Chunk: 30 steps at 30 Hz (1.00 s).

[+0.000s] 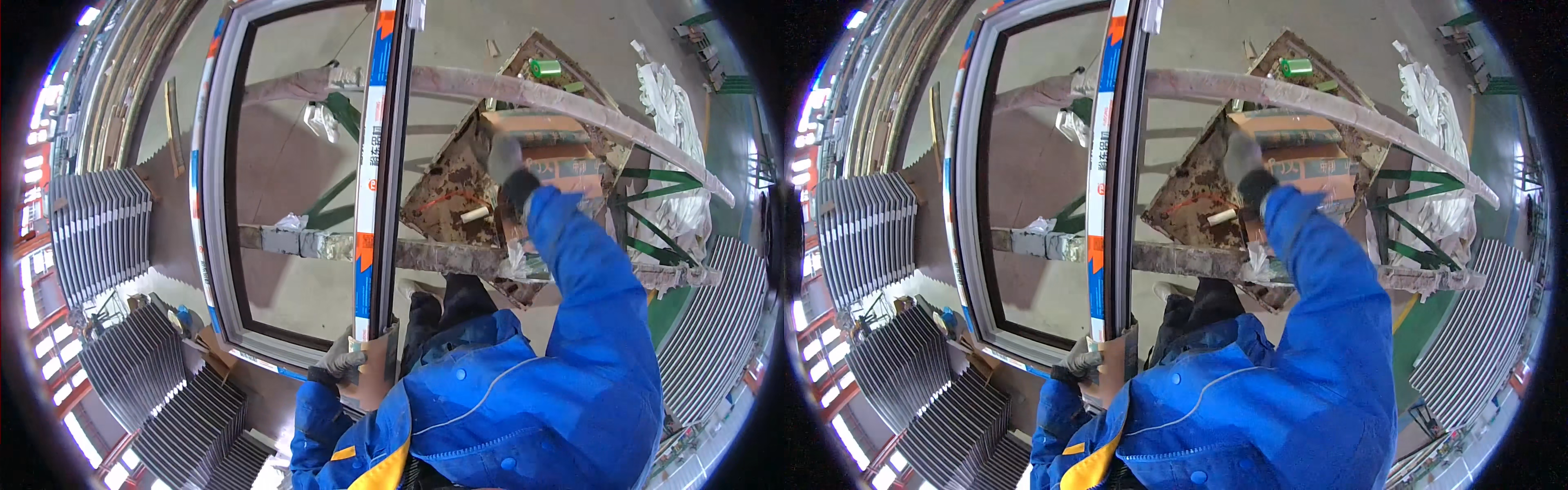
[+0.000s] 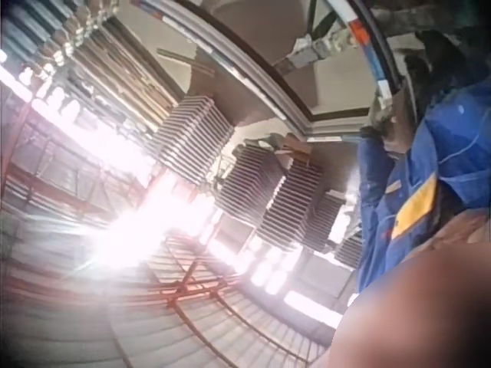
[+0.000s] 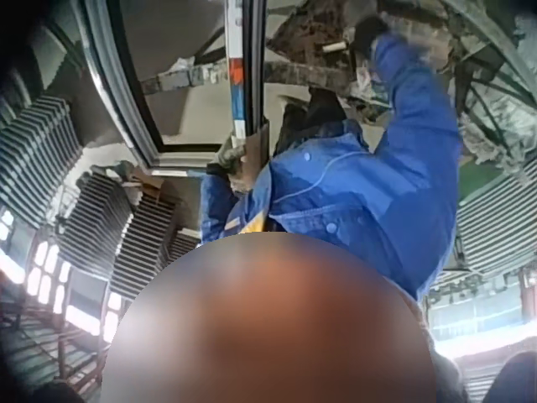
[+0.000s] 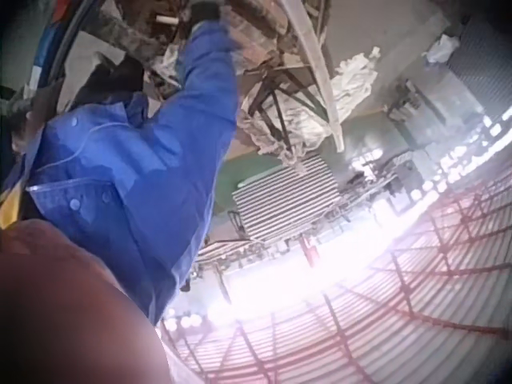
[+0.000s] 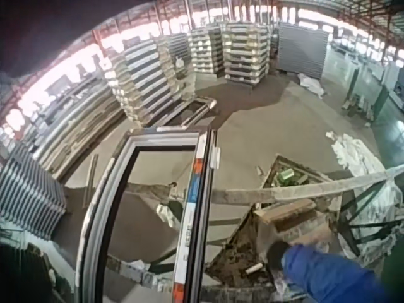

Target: Applying protective padding and adhesive tape to the edges and corners of a large metal window frame for transport.

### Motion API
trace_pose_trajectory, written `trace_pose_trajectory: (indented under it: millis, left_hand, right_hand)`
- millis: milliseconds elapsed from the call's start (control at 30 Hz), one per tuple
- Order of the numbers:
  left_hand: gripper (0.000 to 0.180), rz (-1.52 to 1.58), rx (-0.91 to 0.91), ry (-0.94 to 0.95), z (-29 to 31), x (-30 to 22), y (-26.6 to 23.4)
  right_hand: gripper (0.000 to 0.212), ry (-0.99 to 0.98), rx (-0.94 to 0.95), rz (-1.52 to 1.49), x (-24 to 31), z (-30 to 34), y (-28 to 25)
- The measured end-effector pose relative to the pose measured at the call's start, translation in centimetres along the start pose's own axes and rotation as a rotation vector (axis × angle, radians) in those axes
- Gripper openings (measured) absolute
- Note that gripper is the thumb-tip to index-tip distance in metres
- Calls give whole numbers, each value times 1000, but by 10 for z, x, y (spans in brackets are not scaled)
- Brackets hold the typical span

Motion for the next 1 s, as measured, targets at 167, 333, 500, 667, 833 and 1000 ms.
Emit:
trace_pose_trajectory:
  millis: [167,333,500,667,833,1000]
  left_hand:
    - [126,-101,-2,18,-12,-6,-7]
    - [132,-75,-92,-50,-5,-4,-7]
    - [121,-38,-147,35,0,-9,-1]
    - [136,-300,-106,-58,-2,-12,-8]
    - [134,-261,-45,139,-15,-11,-2]
    - [140,-208,-95,122,0,-13,8]
  right_hand:
    - [56,-58,-344,350,-77,-93,25]
    - [58,296,28,245,-73,-146,46]
    - [67,437,228,324,-81,-168,76]
    - [67,366,90,558,-88,-172,86]
    - [67,336,-34,428,-141,-170,64]
    - [69,216,-79,136,-63,-143,46]
Point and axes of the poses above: each hand's wrist, its own z-axis away from the middle knuckle, its own y-axis out of the palm, x = y × z, the point moved 1 cm from there along -z, towards the middle knuckle
